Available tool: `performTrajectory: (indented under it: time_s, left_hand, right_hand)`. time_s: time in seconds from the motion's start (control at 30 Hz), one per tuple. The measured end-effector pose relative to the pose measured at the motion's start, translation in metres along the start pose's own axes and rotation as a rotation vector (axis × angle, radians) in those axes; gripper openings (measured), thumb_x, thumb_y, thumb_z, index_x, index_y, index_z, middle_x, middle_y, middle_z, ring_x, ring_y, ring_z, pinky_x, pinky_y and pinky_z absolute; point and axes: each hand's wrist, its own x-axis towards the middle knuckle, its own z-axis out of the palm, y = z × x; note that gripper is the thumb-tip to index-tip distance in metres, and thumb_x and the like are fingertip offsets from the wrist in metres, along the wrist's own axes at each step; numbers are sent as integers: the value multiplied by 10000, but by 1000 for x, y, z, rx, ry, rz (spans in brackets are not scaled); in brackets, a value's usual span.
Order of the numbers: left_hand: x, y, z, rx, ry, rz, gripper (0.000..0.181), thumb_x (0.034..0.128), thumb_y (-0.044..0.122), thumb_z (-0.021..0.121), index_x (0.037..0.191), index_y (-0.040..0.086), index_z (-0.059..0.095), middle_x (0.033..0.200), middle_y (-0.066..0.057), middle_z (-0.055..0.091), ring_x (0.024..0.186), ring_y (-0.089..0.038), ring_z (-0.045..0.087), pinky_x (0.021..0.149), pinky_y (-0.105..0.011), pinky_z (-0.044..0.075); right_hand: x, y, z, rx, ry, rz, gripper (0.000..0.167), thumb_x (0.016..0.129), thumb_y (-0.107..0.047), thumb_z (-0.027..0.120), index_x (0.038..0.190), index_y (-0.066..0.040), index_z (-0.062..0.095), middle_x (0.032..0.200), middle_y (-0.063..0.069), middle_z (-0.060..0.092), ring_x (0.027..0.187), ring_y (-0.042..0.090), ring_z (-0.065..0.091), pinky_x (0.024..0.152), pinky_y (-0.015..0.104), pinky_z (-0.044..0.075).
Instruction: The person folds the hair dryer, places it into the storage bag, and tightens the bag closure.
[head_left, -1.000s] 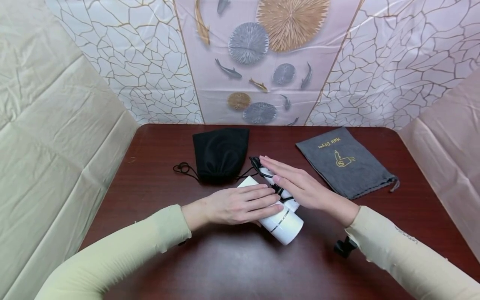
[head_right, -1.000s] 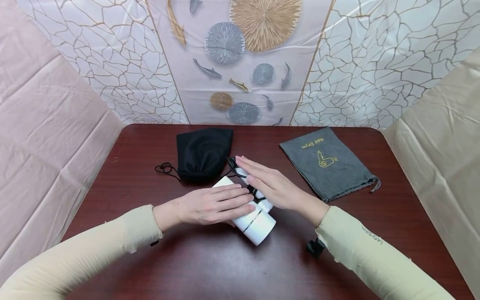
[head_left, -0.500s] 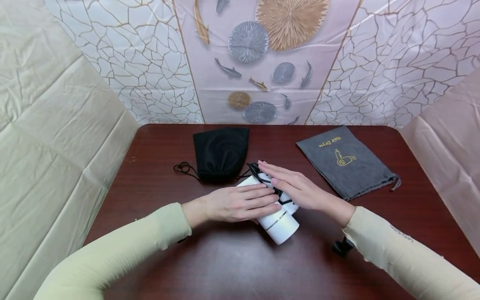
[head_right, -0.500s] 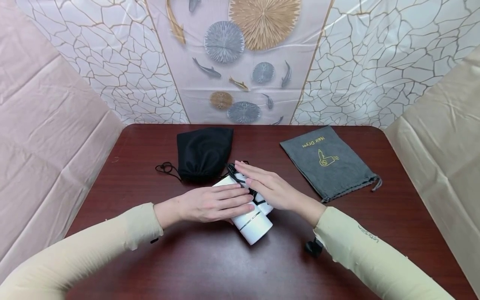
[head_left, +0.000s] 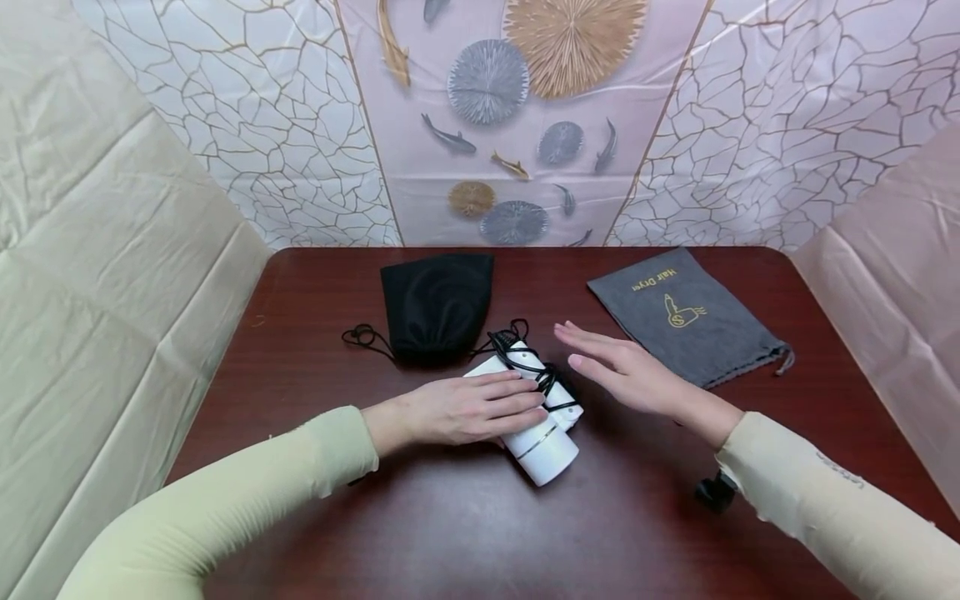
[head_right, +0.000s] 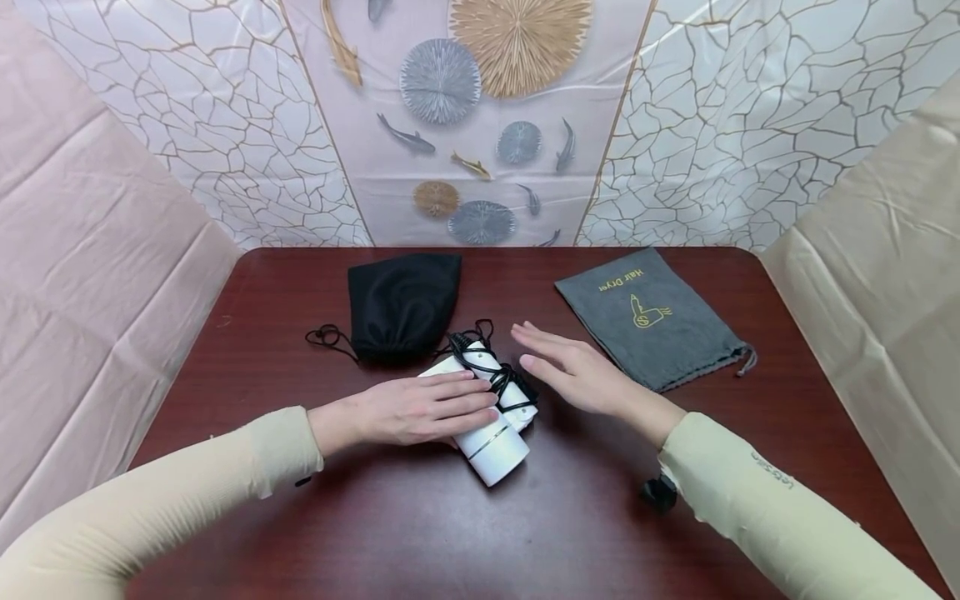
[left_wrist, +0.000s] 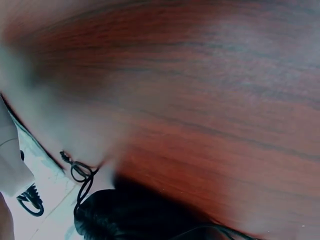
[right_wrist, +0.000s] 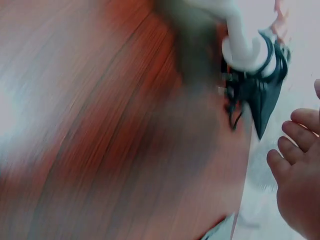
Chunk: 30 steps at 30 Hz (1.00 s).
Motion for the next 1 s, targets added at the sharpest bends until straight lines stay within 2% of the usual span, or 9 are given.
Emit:
performTrajectory:
  time_s: [0.2,0.43,0.6,0.77,1.0]
  left_hand:
    - [-5,3,5,-64,-51,-5,507,1100,305,549,1539,50,536,1556,-139,555,1482,-283,499,1269,-418,343]
    - [-11,4,7,-111,-121,-37,547,1118,392,520,1560,70,514,1597,-133,518,1515,-282,459,1271,-422,338]
    - [-16,1,9,-126,-151,-63,501,1108,316,535,1558,97,526,1611,-113,513,1520,-257,457,1266,-417,347]
    - [-18,-3,9,-103,-187,-65,490,1103,207,522,1584,119,494,1646,-91,475,1536,-244,434,1273,-415,333]
    - [-25,-10,6,-89,-221,-75,497,1118,183,541,1608,154,468,1672,-92,441,1551,-252,412,1284,-421,313]
  right_hand:
    - [-15,21,-15,-62,17,53,517,1137,-330,538,1614,-138,489,1689,105,407,1567,320,378,1215,607,348]
    - [-28,32,-27,-104,11,93,539,1125,-334,567,1610,-114,489,1674,156,422,1546,375,400,1202,627,360]
    - [-33,35,-31,-130,2,101,550,1118,-333,582,1602,-88,495,1661,204,426,1533,413,406,1185,642,369]
    - [-40,38,-33,-143,-3,120,564,1103,-338,612,1592,-78,508,1652,226,429,1520,420,422,1159,646,393]
    - [-46,45,-38,-176,-18,126,570,1093,-343,627,1582,-69,521,1639,242,442,1501,444,440,1134,649,408]
